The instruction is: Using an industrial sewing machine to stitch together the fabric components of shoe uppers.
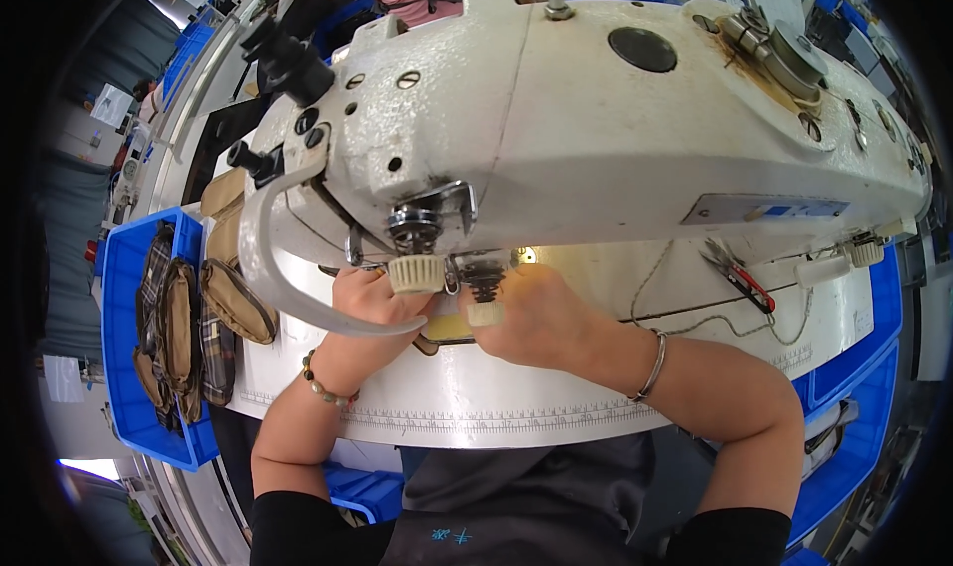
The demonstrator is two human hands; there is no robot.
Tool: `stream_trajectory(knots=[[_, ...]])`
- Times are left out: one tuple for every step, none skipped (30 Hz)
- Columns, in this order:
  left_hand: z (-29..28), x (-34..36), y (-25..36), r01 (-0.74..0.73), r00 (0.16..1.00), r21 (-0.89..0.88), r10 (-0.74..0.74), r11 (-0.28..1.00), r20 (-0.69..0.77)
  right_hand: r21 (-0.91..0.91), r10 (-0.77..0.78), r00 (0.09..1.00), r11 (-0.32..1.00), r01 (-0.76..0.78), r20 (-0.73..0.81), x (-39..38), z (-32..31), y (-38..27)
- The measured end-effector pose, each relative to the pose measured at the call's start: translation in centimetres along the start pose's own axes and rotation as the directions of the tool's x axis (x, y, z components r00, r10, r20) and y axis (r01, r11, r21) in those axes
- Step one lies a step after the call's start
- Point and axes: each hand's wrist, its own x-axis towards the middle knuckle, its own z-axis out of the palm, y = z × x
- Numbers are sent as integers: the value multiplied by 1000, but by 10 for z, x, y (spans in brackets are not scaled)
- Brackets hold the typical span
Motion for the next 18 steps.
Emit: stream_trajectory(knots=[[-1, 0, 0, 2, 1000, 1, -2, 1000, 1, -45, -62, 998, 997, 63, 30, 1, -2, 0], [-1, 2, 0, -21, 1000, 8, 21, 1000, -12, -45, -61, 998, 997, 62, 30, 0, -1, 0], [-1, 3, 1, -44, 999, 16, 44, 999, -24, -26, -48, 998, 998, 49, 32, -1, 0, 1], [0, 3, 1, -45, 999, 15, 45, 999, -23, -6, -35, 999, 999, 35, 35, -2, 0, 2], [2, 2, 0, -44, 999, 0, 44, 999, -31, -7, -34, 999, 999, 34, 34, -1, 0, 2], [4, 1, -1, -43, 998, -15, 43, 999, -39, 2, -30, 999, 1000, 30, 41, 0, -1, 2], [6, 0, -2, -45, 998, -15, 44, 999, -38, 11, -27, 998, 1000, 26, 49, 1, -1, 1], [7, -1, -2, -42, 999, -30, 41, 999, -27, 12, -28, 998, 1000, 27, 48, 1, -3, 1], [7, -1, -2, -39, 999, -45, 38, 998, -16, 7, -39, 998, 999, 39, 50, 2, -4, 0], [6, -1, -2, -38, 999, -43, 38, 998, -15, 3, -51, 997, 999, 51, 52, 2, -4, 0], [7, 0, -2, -43, 999, -35, 43, 998, -13, 2, -50, 997, 999, 50, 51, 1, -4, 0], [7, 1, -2, -48, 999, -28, 48, 998, -12, 38, -16, 999, 999, 14, 38, 0, -3, -1], [6, 2, -1, -49, 999, -28, 49, 998, -12, 75, 19, 999, 997, -21, 26, 0, -2, -1], [5, 4, -1, -54, 998, -23, 53, 998, -29, 74, 20, 999, 997, -22, 25, 0, -2, -1], [5, 6, 0, -59, 997, -18, 58, 998, -46, 44, 13, 1000, 999, -13, 11, 0, -1, -1], [6, 6, 0, -62, 997, -19, 61, 998, -46, 13, 6, 1000, 1000, -6, -2, -1, -1, -1], [5, 3, -1, -48, 998, -13, 47, 999, -29, 14, 5, 1000, 1000, -5, -4, 1, -5, -2], [6, 1, -2, -34, 999, -7, 34, 999, -13, -106, -79, 996, 991, 82, 34, 3, -12, -4]])
